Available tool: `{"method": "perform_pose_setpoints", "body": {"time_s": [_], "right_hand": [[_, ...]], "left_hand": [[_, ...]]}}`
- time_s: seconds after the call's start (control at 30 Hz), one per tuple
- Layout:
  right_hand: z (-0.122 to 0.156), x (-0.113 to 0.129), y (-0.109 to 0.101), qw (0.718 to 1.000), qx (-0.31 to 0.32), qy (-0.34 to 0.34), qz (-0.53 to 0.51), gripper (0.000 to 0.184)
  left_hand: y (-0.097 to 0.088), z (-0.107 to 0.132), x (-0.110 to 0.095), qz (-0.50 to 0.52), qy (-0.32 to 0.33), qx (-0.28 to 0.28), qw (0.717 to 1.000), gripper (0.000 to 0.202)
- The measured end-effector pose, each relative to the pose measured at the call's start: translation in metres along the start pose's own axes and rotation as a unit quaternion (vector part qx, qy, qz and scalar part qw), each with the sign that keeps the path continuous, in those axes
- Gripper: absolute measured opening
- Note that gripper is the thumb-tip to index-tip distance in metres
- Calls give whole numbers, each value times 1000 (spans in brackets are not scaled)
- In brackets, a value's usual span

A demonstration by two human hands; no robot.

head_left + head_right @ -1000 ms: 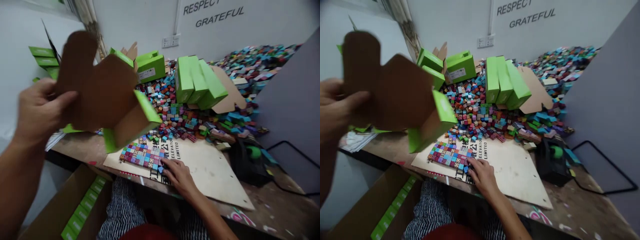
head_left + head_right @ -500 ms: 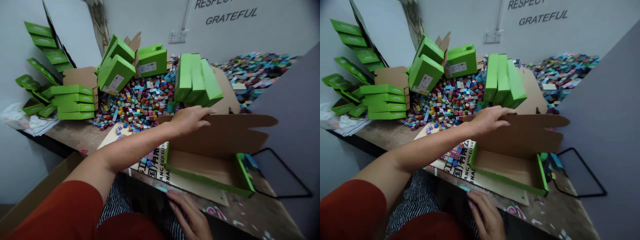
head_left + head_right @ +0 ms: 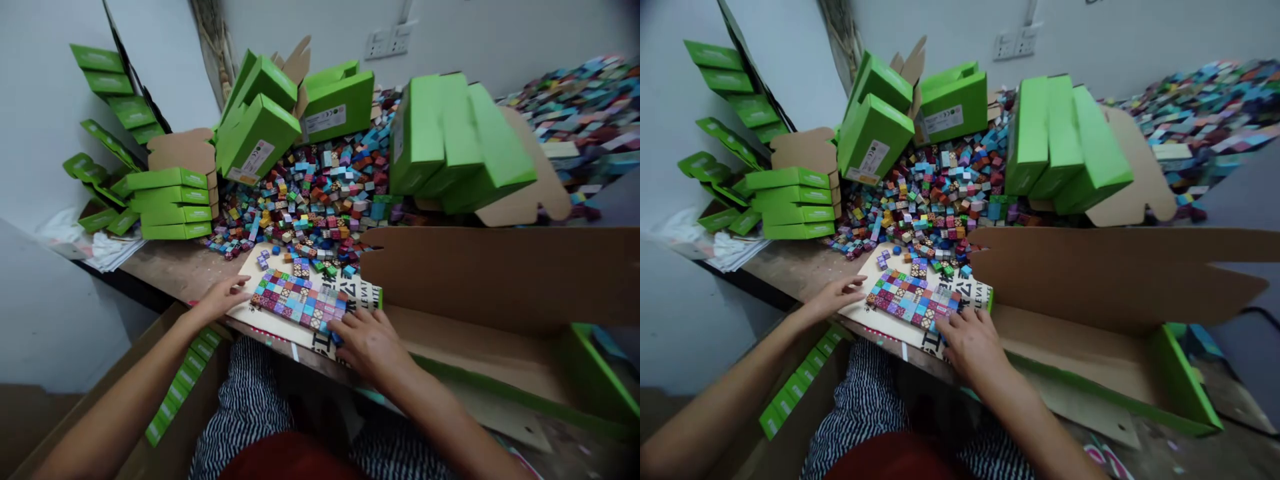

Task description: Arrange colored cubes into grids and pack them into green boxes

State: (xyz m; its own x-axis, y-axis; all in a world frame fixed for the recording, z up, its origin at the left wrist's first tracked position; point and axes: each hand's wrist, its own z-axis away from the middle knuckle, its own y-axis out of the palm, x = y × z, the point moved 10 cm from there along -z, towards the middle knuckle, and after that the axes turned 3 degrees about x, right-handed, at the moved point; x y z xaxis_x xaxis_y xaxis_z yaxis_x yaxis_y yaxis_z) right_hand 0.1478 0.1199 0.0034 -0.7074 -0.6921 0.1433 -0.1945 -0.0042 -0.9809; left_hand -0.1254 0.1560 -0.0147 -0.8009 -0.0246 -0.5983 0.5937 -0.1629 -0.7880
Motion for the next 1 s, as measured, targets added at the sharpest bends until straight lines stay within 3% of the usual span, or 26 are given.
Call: {"method": "perform_pose_setpoints", "body": {"time_s": [0.1,0.2,0.3,0.4,0.5,0.63,0.83,1.0], "right_hand": [[1,1,12,1000,5,27,9,19],[5,-6,15,999,6,51,10,26],[2,-18,18,997,12,70,4,58],[-7,-29,27,997,39,73,-6,84],[-17,-36,32,995,60,77,-22,84],[-22,-36,28,994,65,76,-38,70],[-24,-31,25,993,87,79,9,55],[-29,-53,13,991,59,114,33,52]], "left_hand": [[5,9,-15,-35,53,-47,997,44],[18,7,-70,-98,161,-74,979,47],[69,1,-132,-133,297,42,945,75],[111,-12,-164,-132,330,133,925,101],[127,-28,-170,-117,317,159,928,108],[135,-36,-162,-102,304,181,930,113],[137,-35,-157,-117,313,172,927,114],[129,-27,-153,-138,315,167,924,105]]}}
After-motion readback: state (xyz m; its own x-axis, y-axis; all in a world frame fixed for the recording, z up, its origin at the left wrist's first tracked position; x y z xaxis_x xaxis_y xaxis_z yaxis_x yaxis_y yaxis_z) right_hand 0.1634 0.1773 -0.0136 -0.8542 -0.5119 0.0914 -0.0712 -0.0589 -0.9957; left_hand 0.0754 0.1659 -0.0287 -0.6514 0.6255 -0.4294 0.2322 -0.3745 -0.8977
